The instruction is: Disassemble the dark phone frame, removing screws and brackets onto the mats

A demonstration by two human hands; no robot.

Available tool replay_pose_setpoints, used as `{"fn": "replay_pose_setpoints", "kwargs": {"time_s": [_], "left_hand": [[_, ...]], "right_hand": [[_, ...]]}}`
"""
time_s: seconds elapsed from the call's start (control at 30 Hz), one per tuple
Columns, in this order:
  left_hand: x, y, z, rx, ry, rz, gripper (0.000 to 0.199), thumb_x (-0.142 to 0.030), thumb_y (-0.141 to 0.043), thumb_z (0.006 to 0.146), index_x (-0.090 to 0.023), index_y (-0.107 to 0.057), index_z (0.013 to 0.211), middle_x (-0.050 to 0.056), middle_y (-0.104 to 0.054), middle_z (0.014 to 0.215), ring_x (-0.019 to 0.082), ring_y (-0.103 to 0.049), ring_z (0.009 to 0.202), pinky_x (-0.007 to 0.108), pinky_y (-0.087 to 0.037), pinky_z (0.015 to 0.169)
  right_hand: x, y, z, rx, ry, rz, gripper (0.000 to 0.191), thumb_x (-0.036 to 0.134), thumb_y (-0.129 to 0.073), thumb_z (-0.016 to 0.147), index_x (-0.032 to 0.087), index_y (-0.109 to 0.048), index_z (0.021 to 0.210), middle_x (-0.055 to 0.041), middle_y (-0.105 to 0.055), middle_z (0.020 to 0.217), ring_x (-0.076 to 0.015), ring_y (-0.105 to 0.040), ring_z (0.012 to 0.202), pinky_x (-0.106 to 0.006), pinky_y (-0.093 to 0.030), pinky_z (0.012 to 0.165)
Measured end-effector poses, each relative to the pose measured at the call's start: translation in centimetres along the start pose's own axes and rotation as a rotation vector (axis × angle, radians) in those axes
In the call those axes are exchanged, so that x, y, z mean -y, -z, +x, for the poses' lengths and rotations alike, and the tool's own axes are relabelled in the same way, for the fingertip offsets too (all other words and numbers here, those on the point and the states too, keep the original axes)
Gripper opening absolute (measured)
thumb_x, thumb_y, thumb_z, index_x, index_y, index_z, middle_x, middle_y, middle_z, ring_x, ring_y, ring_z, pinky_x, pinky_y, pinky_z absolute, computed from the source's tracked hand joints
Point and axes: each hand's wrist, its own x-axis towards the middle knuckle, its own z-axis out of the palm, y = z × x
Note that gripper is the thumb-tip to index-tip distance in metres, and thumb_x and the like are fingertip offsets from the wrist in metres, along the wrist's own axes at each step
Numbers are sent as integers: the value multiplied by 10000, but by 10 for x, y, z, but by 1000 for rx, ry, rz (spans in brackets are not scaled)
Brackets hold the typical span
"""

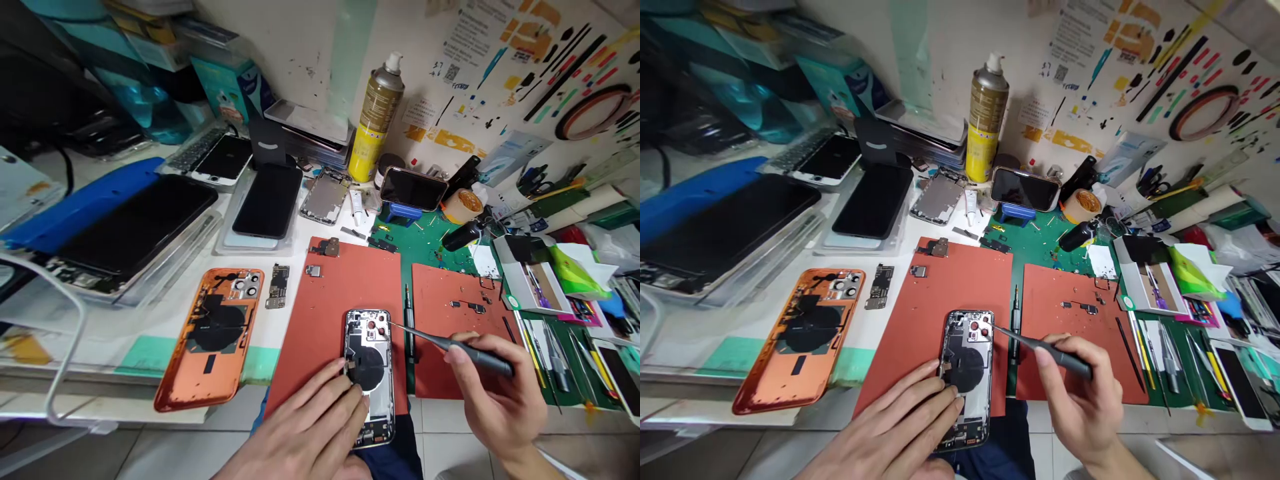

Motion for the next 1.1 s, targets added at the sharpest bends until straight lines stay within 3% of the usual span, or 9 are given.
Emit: {"fn": "replay_pose_setpoints", "kwargs": {"time_s": [0.1,0.2,0.27,0.37,0.6,0.73,0.83,0.97,1.1], "left_hand": [[2,9,13,-24,68,-98,324,-367,-512,1161,-148,-738,1239,17,-813,1121,211,-732,1111,381,-576,1123],[5,9,33,-100,222,-226,228,-163,-530,1142,-150,-695,1299,54,-778,1112,192,-709,1053,324,-619,955],[9,4,50,-131,327,-296,227,-140,-546,1132,-180,-671,1317,50,-759,1105,177,-708,1024,304,-619,905],[12,-5,75,-80,388,-342,166,-236,-579,1136,-234,-664,1279,26,-756,1113,173,-723,1001,297,-619,857],[8,-10,109,60,288,-473,157,-166,-508,1150,-248,-632,1099,-24,-726,1005,147,-675,913,285,-543,843],[16,-11,135,152,223,-421,153,-192,-518,1148,-241,-641,1072,-19,-725,993,146,-681,891,273,-539,808],[31,-27,169,214,197,-285,142,-200,-559,1127,-222,-679,1053,9,-743,1018,188,-705,938,318,-554,818],[49,-69,218,300,150,-179,140,-152,-622,1071,-190,-744,1014,54,-730,993,250,-686,942,381,-542,810],[57,-107,249,360,104,-75,194,-157,-628,1060,-184,-790,958,81,-712,951,276,-649,941,382,-513,774]], "right_hand": [[-7,1,-11,-99,-401,196,197,213,-828,966,230,-685,1101,-9,-751,879,-135,-737,663,-232,-638,631],[-6,3,-12,-135,-592,421,202,311,-848,968,243,-685,1068,16,-705,752,-139,-709,613,-231,-604,589],[-5,5,-11,-155,-646,517,225,337,-868,950,245,-688,1048,18,-698,729,-140,-703,596,-234,-600,590],[-3,10,-11,-168,-696,599,256,354,-887,929,239,-681,1029,17,-694,721,-132,-678,566,-238,-591,586],[-10,22,-18,-168,-743,637,276,400,-854,956,235,-641,1016,15,-683,724,-129,-654,604,-228,-563,600],[-22,35,-30,-258,-750,606,283,392,-848,958,238,-634,1061,24,-669,713,-146,-665,625,-252,-573,632],[-29,45,-46,-388,-755,529,309,379,-856,950,237,-633,1111,1,-710,760,-165,-696,644,-271,-591,640],[-29,51,-65,-485,-725,466,317,392,-869,932,243,-622,1063,-21,-747,816,-172,-714,621,-288,-616,615],[-20,49,-70,-573,-866,401,387,475,-898,896,249,-608,1016,6,-740,807,-137,-691,605,-254,-609,632]]}}
